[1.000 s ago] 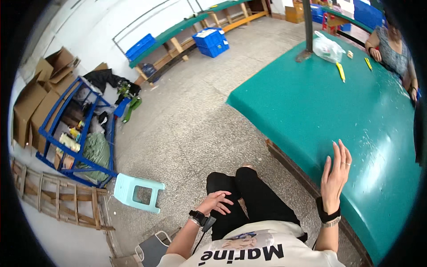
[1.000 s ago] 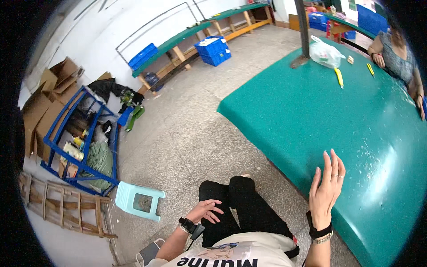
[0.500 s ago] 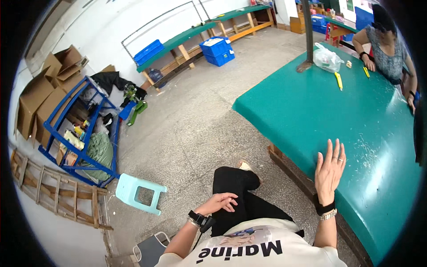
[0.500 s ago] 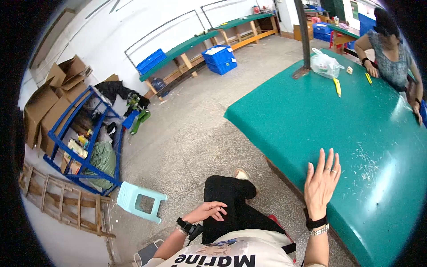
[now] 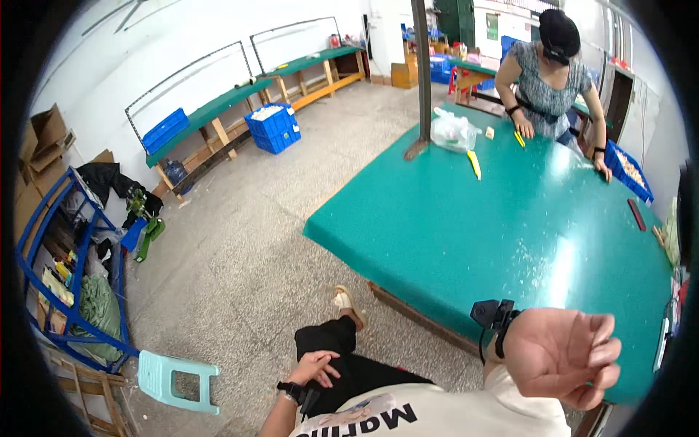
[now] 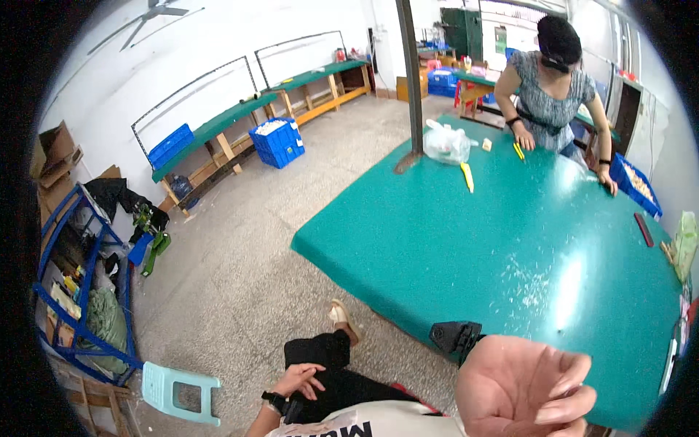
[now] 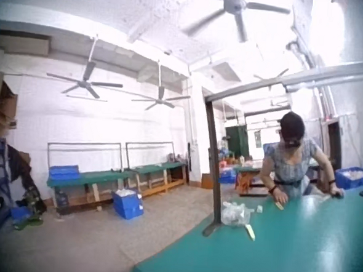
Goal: Picking up a blue crate filled with wooden blocks and placing it onto a work table.
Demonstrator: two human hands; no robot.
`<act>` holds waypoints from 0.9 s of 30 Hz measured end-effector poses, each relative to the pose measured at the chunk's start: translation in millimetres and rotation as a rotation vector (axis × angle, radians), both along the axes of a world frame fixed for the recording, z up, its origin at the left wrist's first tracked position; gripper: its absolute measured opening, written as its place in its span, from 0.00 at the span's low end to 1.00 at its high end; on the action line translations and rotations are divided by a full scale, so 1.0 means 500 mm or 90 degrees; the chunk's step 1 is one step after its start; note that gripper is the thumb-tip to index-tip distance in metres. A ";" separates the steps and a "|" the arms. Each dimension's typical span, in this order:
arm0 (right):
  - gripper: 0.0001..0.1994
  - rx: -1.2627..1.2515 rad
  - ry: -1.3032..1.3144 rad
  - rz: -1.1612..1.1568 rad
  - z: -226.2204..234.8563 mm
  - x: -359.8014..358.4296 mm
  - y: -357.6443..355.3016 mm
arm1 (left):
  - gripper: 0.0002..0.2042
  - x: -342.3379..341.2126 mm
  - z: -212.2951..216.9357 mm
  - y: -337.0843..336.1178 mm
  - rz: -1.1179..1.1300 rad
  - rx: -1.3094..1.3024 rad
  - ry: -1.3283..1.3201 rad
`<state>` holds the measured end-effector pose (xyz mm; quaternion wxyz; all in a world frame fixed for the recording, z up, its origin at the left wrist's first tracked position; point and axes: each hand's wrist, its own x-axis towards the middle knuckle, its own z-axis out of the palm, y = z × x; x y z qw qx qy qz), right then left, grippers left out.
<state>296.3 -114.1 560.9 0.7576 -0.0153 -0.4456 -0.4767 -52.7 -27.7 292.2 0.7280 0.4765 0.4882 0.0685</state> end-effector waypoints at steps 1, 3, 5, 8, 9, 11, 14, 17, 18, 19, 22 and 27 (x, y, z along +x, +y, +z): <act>0.12 0.006 0.032 -0.046 -0.013 -0.012 0.022 | 0.18 -0.017 -0.012 -0.004 0.017 -0.008 -0.009; 0.14 -0.041 0.007 -0.016 -0.013 -0.021 0.013 | 0.19 -0.015 -0.007 -0.006 0.011 -0.032 -0.011; 0.15 -0.104 -0.004 0.015 0.008 -0.037 0.011 | 0.19 -0.012 -0.027 0.014 -0.012 -0.021 -0.041; 0.14 0.092 0.007 0.136 0.051 -0.100 0.031 | 0.19 -0.030 -0.003 0.005 -0.031 -0.006 0.001; 0.14 0.106 0.000 0.133 0.044 -0.087 0.049 | 0.19 -0.030 0.001 0.009 -0.022 -0.050 -0.005; 0.12 -0.033 -0.136 0.085 0.028 -0.057 0.047 | 0.20 0.002 0.000 0.030 -0.060 -0.111 0.023; 0.12 -0.076 -0.096 0.060 0.018 -0.047 0.069 | 0.20 0.005 0.002 0.048 -0.082 -0.109 0.026; 0.12 -0.100 -0.094 0.062 0.025 -0.047 0.095 | 0.20 -0.007 0.016 0.059 -0.085 -0.121 0.051; 0.12 -0.115 -0.071 0.082 0.024 -0.038 0.100 | 0.21 -0.004 0.025 0.055 -0.086 -0.155 0.053; 0.12 -0.130 -0.049 0.104 0.022 -0.030 0.110 | 0.21 -0.001 0.030 0.062 -0.084 -0.189 0.053; 0.11 -0.151 -0.047 0.037 0.043 -0.012 0.075 | 0.21 0.082 0.018 0.113 -0.173 -0.178 0.049; 0.10 -0.141 -0.087 0.089 0.036 -0.016 0.113 | 0.17 0.102 -0.020 0.105 -0.111 -0.091 0.042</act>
